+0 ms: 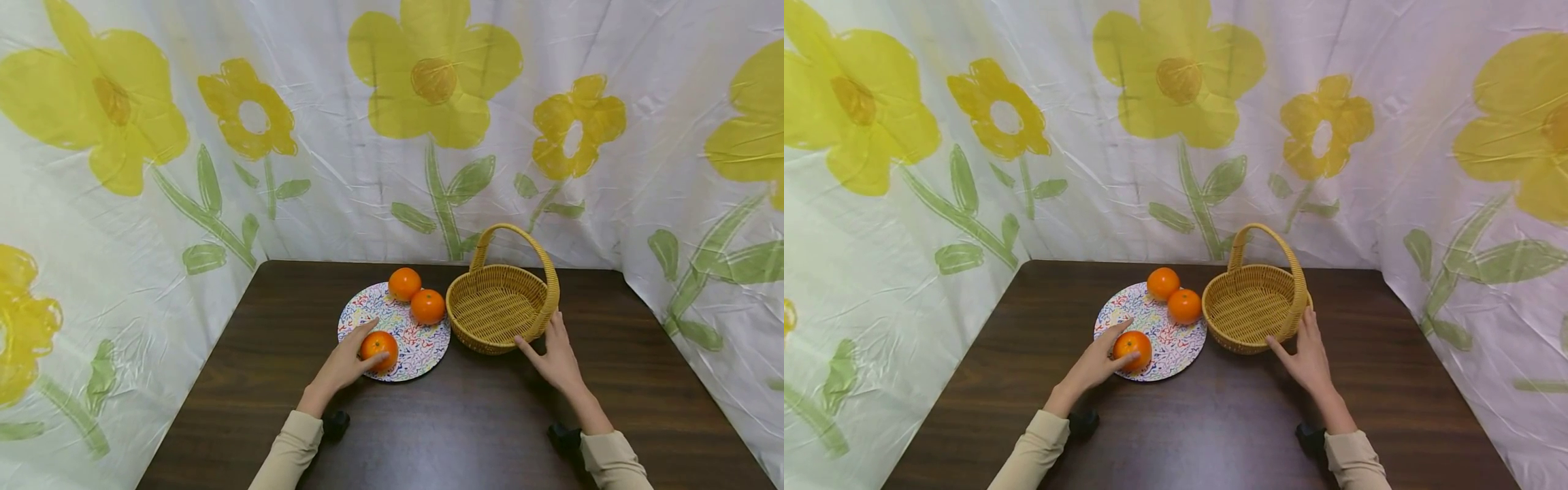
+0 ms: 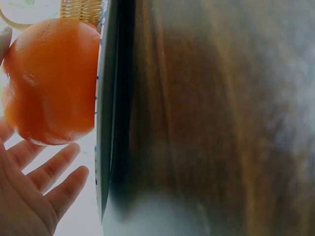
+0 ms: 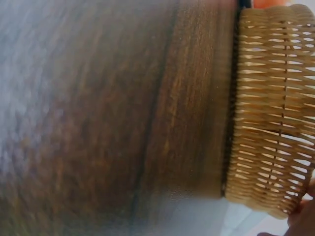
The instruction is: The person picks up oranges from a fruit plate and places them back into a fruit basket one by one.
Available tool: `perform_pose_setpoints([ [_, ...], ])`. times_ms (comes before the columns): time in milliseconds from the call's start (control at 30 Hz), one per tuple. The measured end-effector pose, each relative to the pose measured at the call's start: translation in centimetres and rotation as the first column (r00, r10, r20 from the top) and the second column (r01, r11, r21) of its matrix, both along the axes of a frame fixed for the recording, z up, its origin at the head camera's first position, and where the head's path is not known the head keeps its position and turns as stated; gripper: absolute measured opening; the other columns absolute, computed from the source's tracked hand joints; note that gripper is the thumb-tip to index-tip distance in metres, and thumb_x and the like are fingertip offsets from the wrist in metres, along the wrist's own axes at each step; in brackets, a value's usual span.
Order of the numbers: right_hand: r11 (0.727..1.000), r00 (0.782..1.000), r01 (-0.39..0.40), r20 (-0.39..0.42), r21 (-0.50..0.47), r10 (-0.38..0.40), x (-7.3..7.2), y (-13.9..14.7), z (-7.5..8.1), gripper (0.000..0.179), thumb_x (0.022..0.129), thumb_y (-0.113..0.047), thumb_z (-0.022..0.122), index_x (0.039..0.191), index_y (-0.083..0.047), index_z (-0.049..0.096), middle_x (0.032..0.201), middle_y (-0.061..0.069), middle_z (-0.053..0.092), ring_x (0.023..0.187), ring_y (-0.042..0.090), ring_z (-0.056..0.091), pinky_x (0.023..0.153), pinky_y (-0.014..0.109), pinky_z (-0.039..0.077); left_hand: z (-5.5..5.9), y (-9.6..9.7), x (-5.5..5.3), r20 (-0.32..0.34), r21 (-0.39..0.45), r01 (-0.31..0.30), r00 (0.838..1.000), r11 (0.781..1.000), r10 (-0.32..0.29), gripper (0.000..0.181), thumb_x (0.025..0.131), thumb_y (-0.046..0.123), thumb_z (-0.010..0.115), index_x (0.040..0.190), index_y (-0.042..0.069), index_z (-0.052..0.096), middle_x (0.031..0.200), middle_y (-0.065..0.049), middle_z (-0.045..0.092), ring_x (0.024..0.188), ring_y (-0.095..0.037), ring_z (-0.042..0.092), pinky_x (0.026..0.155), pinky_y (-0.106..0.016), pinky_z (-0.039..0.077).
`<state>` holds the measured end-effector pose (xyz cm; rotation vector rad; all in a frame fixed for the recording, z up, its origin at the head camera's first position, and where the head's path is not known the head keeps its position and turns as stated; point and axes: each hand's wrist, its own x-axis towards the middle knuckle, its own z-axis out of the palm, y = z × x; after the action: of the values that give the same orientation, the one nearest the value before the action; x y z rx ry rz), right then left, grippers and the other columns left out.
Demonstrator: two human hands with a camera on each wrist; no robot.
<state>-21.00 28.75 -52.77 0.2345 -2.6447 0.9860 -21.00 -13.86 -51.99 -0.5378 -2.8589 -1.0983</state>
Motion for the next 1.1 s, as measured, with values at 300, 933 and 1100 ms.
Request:
perform_pose_setpoints([
  [300, 1.000, 1.000, -0.010, 0.003, 0.026, 0.010, 0.0, 0.1, -0.1, 0.087, 0.087, -0.036, 0.063, 0.150, -0.024, 0.004, 0.156, 0.004, -0.005, 0.141, 0.036, -0.008, 0.102, 0.069, 0.012, -0.2, 0.7, 0.4, 0.044, 0.062, -0.004, 0.999, 0.998, 0.002, 0.071, 0.081, 0.058, 0.059, 0.141, 0.023, 0.040, 0.137, -0.001, 0.047, 0.114, -0.021, 0.051, 0.092, -0.043, 0.046],
  [933, 0.995, 0.985, -0.018, 0.174, 0.099, 0.000, 0.3, 0.0, 0.7, 0.091, 0.091, -0.047, 0.051, 0.148, -0.019, -0.015, 0.153, 0.008, -0.020, 0.139, 0.032, -0.018, 0.100, 0.071, 0.009, -0.1, 3.5, -0.7, -0.011, 0.128, 0.028, 1.000, 0.991, -0.027, 0.072, 0.077, 0.059, 0.063, 0.132, 0.014, 0.050, 0.128, -0.001, 0.054, 0.107, -0.020, 0.054, 0.088, -0.040, 0.048],
  [1100, 0.995, 0.985, -0.017, 0.172, 0.097, 0.000, 0.4, 0.0, 0.5, 0.092, 0.091, -0.047, 0.052, 0.148, -0.022, -0.015, 0.153, 0.006, -0.019, 0.140, 0.032, -0.017, 0.100, 0.070, 0.010, -0.1, 4.4, -1.1, -0.033, 0.138, 0.046, 0.999, 0.989, -0.042, 0.073, 0.077, 0.060, 0.062, 0.132, 0.014, 0.050, 0.127, -0.001, 0.054, 0.106, -0.019, 0.055, 0.086, -0.039, 0.048],
])
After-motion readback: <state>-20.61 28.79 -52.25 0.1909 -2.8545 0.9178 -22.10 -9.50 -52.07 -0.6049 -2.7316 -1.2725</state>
